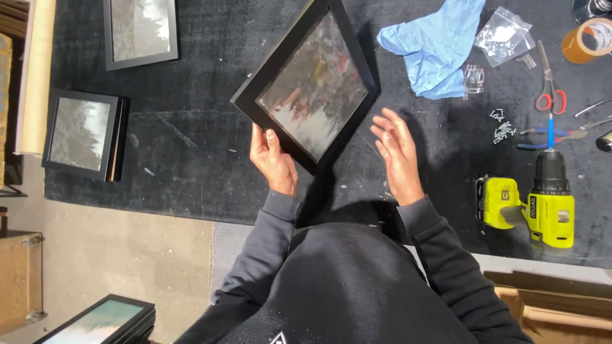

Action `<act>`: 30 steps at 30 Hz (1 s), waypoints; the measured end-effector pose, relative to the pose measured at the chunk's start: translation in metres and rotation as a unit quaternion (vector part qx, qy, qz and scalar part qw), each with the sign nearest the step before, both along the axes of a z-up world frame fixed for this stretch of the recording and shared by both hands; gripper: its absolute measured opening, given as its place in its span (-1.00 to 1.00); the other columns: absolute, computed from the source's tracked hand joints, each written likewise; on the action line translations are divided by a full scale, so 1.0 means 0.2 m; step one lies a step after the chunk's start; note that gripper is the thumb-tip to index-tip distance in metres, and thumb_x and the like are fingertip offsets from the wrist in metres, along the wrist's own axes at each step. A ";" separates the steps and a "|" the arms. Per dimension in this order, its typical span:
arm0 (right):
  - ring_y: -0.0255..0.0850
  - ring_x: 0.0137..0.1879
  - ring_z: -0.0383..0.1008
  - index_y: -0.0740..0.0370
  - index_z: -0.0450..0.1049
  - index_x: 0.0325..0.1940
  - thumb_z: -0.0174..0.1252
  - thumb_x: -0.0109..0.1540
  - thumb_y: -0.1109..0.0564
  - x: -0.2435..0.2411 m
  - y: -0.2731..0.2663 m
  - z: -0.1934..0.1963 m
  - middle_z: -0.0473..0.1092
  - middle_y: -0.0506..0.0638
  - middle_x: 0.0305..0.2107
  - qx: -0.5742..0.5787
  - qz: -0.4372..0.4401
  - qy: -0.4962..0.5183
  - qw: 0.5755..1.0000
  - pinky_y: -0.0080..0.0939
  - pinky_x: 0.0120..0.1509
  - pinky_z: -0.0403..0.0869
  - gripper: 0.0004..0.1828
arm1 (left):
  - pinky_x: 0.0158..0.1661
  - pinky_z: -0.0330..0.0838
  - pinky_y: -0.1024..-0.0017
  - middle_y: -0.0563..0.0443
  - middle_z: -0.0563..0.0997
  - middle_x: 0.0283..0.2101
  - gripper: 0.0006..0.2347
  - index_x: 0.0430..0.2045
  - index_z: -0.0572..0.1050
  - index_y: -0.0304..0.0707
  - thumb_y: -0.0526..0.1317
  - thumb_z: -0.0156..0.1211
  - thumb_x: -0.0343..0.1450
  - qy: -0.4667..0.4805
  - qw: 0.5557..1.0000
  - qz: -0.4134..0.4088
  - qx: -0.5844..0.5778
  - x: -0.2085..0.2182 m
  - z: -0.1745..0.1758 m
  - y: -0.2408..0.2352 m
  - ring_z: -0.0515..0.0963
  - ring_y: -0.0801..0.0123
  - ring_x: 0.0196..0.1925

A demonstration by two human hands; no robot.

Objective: Attaching hanging hardware to the back of wooden picture frames using a power drill and measuring tape

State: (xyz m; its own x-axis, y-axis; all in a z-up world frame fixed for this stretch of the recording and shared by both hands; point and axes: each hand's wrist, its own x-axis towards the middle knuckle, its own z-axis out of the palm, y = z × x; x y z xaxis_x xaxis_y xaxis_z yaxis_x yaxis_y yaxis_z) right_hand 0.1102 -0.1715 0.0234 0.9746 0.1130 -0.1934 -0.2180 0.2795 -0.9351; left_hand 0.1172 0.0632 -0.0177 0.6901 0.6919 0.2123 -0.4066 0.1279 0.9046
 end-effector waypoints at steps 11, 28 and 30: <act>-0.17 0.33 0.33 0.02 0.27 0.45 0.04 0.38 0.06 -0.29 -0.13 -0.19 0.31 0.06 0.22 -0.042 -0.018 0.063 0.997 -0.01 0.44 0.24 -0.48 | 0.15 0.53 0.34 -0.12 0.54 0.21 -0.46 0.34 0.32 -0.26 -0.49 0.23 0.40 0.104 0.992 -0.059 0.039 -0.22 -0.52 0.28 0.55 0.30 0.21; -0.17 0.13 0.51 0.11 0.45 0.30 0.09 0.36 0.20 -0.57 -0.26 -0.38 0.47 0.08 0.04 -0.122 -0.060 0.098 0.986 -0.05 0.34 0.40 -0.61 | -0.08 0.69 0.13 -0.30 0.66 -0.02 -0.61 0.18 0.48 -0.29 -0.43 0.28 0.42 0.179 0.976 -0.115 -0.037 -0.28 -0.16 0.47 0.71 0.03 -0.02; -0.17 0.12 0.52 0.10 0.46 0.29 0.09 0.36 0.20 -0.57 -0.25 -0.36 0.48 0.08 0.04 -0.125 -0.056 0.098 0.986 -0.04 0.34 0.42 -0.62 | -0.07 0.69 0.10 -0.31 0.66 -0.01 -0.62 0.18 0.48 -0.28 -0.42 0.27 0.43 0.176 0.977 -0.110 -0.046 -0.30 -0.25 0.51 0.71 0.02 -0.01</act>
